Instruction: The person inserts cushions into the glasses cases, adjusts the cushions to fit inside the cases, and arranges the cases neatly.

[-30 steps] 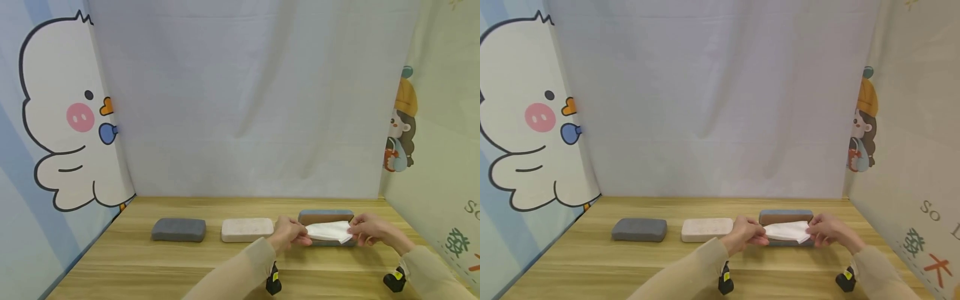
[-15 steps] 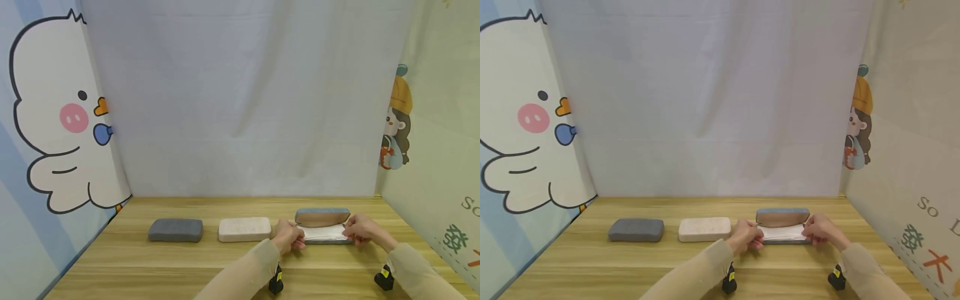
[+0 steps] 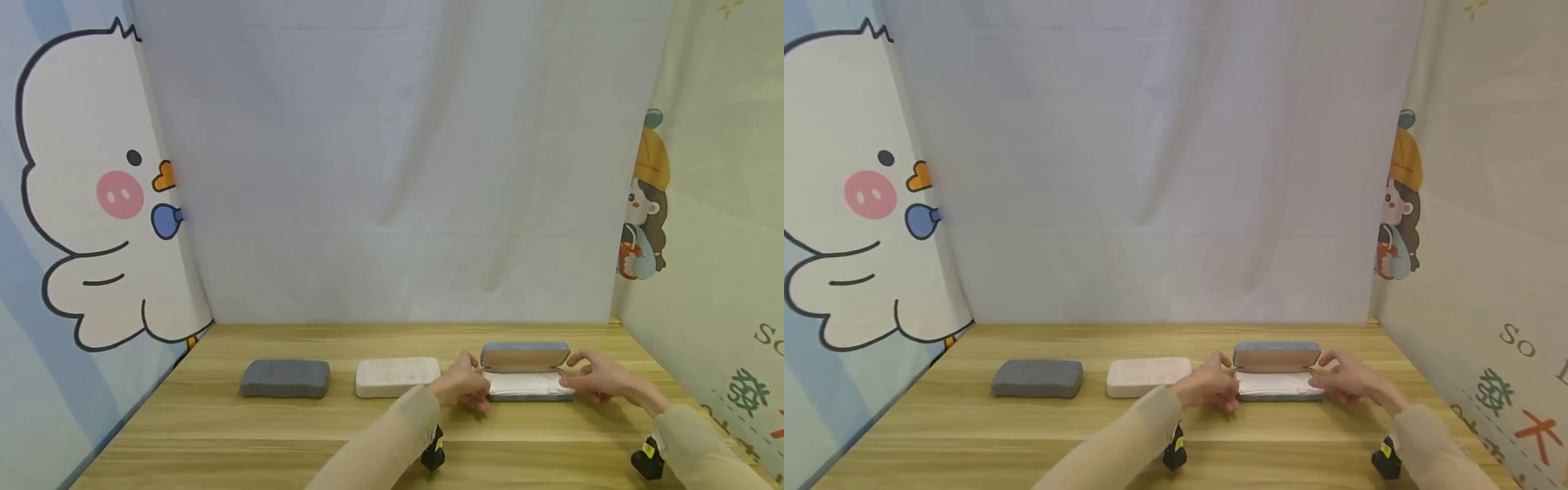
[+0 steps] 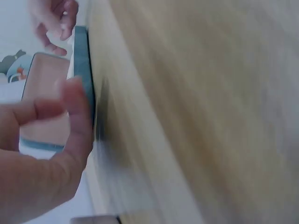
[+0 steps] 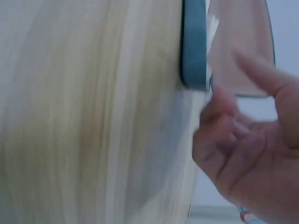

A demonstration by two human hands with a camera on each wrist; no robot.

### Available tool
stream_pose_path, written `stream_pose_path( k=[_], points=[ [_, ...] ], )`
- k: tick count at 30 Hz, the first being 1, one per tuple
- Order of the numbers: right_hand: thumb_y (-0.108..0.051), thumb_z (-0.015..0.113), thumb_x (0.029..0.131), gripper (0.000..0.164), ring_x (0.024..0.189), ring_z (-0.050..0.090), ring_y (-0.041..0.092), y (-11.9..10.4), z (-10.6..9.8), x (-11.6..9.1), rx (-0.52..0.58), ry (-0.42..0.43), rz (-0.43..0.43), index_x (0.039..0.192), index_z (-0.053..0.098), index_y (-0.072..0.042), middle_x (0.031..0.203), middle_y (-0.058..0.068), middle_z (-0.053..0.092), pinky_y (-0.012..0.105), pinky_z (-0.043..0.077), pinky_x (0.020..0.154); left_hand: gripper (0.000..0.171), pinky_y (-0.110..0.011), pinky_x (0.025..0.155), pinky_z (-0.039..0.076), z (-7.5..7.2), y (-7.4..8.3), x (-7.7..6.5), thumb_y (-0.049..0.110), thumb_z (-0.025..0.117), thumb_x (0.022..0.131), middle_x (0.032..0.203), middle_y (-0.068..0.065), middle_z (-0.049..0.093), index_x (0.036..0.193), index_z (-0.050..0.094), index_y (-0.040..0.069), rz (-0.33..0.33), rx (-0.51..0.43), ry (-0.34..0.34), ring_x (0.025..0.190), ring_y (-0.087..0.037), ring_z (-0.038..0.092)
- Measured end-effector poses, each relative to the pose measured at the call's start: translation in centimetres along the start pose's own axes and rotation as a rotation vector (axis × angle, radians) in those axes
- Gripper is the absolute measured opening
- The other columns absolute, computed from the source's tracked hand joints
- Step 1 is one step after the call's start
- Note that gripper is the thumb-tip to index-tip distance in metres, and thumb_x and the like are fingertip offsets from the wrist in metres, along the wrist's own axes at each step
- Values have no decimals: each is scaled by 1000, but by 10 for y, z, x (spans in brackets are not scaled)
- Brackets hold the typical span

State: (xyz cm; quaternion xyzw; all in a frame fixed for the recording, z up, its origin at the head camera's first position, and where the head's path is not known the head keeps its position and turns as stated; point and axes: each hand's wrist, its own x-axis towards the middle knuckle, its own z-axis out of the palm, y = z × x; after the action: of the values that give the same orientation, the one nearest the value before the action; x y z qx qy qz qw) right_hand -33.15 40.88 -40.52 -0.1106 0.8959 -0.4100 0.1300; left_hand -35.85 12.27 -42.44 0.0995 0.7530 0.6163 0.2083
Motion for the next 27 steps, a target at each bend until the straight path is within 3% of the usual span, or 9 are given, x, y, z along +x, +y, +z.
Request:
stream_pose_path(
  k=[1,3,6,12,19,27],
  points=[
    [-22,68,90,74,48,45,8,2,-2,0,15,-32,-4,139,23,11,65,1,52,21,39,43,55,-20,40,50,-3,0,0,-18,57,76,58,-8,53,121,36,6,-8,-10,-52,41,-15,53],
    [-19,73,86,103,50,48,9,8,-3,2,18,-75,-31,148,-4,9,71,2,54,23,43,44,80,-22,42,52,-6,-1,2,-21,62,73,61,-13,58,137,27,12,-14,2,-117,43,-16,55],
    [-15,78,81,121,49,49,10,15,-1,5,16,-98,-74,146,-22,7,70,2,51,23,43,42,100,-23,41,53,-3,-2,4,-24,69,67,71,-20,61,145,23,18,7,34,-109,42,-17,55],
    [-10,78,80,121,44,46,8,22,2,7,64,-61,-117,146,-23,7,69,0,48,20,39,38,95,-26,42,55,5,-4,6,-23,72,67,80,-30,65,143,32,18,45,80,-24,39,-16,55],
    [-9,75,82,122,47,53,8,28,0,9,169,-84,-83,145,-29,3,72,1,52,20,43,40,85,-26,44,56,4,-7,9,-23,72,68,70,-22,68,132,40,23,24,16,-17,39,-15,56],
    [-6,72,84,117,49,55,7,32,-1,11,230,-120,-101,145,-27,2,73,-1,51,19,46,42,78,-25,44,56,2,-10,12,-26,68,69,74,-28,69,124,40,21,19,-63,-51,41,-17,58]
  ],
)
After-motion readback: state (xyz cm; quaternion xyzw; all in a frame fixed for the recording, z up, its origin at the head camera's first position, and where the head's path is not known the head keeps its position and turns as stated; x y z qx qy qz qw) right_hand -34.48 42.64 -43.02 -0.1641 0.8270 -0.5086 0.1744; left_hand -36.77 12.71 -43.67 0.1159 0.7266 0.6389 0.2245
